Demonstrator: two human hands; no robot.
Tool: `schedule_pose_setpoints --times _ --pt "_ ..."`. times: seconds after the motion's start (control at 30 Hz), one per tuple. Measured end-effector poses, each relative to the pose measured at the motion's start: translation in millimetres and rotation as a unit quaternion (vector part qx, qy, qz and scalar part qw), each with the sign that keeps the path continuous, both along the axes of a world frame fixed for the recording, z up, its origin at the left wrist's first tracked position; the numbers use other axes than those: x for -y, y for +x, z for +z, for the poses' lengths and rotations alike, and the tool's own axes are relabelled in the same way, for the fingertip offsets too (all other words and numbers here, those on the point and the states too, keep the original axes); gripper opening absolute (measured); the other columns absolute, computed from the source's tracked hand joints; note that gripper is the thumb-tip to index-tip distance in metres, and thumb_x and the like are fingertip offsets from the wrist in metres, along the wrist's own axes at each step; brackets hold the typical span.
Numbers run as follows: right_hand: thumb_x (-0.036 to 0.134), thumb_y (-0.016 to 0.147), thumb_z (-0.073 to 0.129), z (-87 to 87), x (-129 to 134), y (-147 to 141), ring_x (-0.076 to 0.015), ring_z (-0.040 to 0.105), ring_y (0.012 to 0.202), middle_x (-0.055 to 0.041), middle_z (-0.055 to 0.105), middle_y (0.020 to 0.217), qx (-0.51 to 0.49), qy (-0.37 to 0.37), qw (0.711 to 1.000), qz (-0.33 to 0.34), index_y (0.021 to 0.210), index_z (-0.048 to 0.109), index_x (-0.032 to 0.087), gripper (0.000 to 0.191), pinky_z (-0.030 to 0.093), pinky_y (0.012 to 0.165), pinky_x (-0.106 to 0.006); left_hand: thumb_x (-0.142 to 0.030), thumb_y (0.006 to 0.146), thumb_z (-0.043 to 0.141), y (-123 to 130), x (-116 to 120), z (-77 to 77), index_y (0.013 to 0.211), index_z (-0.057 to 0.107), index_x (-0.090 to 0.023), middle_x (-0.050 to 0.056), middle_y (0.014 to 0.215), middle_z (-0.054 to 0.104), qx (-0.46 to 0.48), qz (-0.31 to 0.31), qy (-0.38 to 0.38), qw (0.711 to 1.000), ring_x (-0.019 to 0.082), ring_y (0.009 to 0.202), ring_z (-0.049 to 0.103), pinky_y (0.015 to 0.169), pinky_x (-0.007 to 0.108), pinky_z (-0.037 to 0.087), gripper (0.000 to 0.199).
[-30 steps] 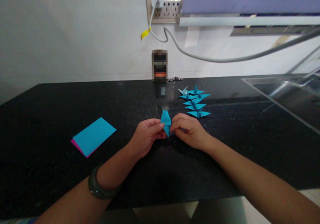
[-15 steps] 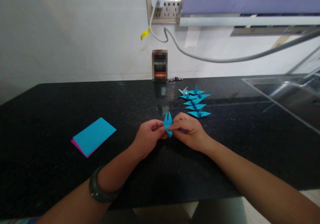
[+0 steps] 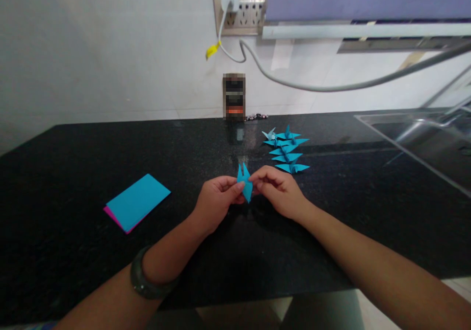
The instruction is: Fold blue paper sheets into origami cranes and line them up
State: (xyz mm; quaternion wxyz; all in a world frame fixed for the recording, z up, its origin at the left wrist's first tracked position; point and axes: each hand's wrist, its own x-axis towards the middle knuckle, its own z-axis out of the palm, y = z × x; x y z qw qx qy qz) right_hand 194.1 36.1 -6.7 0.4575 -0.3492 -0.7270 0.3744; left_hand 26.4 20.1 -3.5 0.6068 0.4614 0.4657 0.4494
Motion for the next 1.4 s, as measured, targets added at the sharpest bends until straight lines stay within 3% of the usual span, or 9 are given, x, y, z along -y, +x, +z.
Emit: schedule_pose_setpoints --times 0.07,0.13,0.4,0.6,0.77,1.0,1.2,1.4 --pt "0.026 0.078 0.057 -2.0 0 -2 -0.0099 0.054 0.058 0.0008 0.056 0.066 -0.029 -0.103 0.994 -0.014 0.086 0.058 0.016 0.013 0.047 0.054 -0.024 -0.031 0.067 0.071 0 1 0.6 0.072 0.066 -0.013 0.0 0.061 0.066 -0.016 0.008 0.015 1.0 0.008 0.054 0.057 0.057 0.02 0.047 0.019" --pt "0.034 0.074 0.063 -3.6 0 -3 -0.0087 0.051 0.054 0.0014 0.056 0.064 -0.021 -0.153 0.988 0.0 0.084 0.058 0.016 0.021 0.045 0.051 -0.022 -0.031 0.068 0.07 1 1 1.4 0.072 0.067 -0.013 0.0 0.061 0.066 -0.031 0.014 0.025 0.999 0.009 0.055 0.057 0.057 0.021 0.047 0.019" --pt "0.033 0.076 0.059 1.6 5 -5 -0.0076 0.047 0.051 0.0019 0.053 0.06 0.019 -0.144 0.989 0.005 0.07 0.055 0.015 0.019 0.04 0.046 -0.02 -0.029 0.072 0.064 -1 3 5.0 0.068 0.066 -0.015 0.0 0.057 0.063 -0.138 0.003 0.088 0.986 0.011 0.053 0.056 0.053 0.022 0.044 0.014" --pt "0.036 0.072 0.063 9.4 10 -8 -0.0065 0.046 0.045 0.0038 0.05 0.052 -0.014 -0.187 0.982 0.013 0.061 0.052 0.016 0.026 0.037 0.043 -0.019 -0.029 0.073 0.062 -2 4 4.0 0.067 0.063 -0.015 -0.001 0.057 0.061 -0.114 -0.015 0.099 0.989 0.01 0.052 0.054 0.052 0.021 0.043 0.015" --pt "0.041 0.065 0.069 4.0 3 -5 -0.007 0.048 0.043 0.0026 0.055 0.054 -0.024 -0.235 0.972 -0.005 0.064 0.056 0.015 0.029 0.04 0.042 -0.02 -0.029 0.071 0.065 2 3 5.3 0.072 0.066 -0.015 -0.001 0.06 0.063 -0.081 -0.006 0.063 0.995 0.009 0.055 0.055 0.056 0.021 0.044 0.015" --pt "0.047 0.071 0.063 1.7 -1 -3 -0.0064 0.049 0.044 0.0022 0.057 0.057 -0.043 -0.21 0.977 0.007 0.07 0.059 0.015 0.032 0.042 0.043 -0.02 -0.032 0.068 0.068 1 2 6.3 0.076 0.069 -0.015 -0.001 0.06 0.064 -0.056 0.016 0.044 0.997 0.008 0.051 0.052 0.05 0.02 0.041 0.019" --pt "0.042 0.07 0.065 0.7 0 -4 -0.0076 0.05 0.049 0.0026 0.056 0.06 -0.059 -0.209 0.976 0.004 0.073 0.058 0.016 0.027 0.045 0.046 -0.021 -0.032 0.065 0.072 1 3 2.6 0.082 0.068 -0.015 0.002 0.068 0.069 -0.008 -0.001 -0.022 1.0 0.011 0.059 0.061 0.058 0.023 0.048 0.025" --pt "0.035 0.076 0.059 -1.3 2 -3 -0.0095 0.048 0.053 0.0008 0.054 0.064 0.006 -0.121 0.993 -0.013 0.083 0.061 0.016 0.02 0.042 0.048 -0.023 -0.029 0.063 0.074 0 1 0.7 0.078 0.069 -0.015 0.002 0.071 0.07 0.016 0.012 -0.015 1.0 0.012 0.064 0.063 0.062 0.024 0.05 0.02"
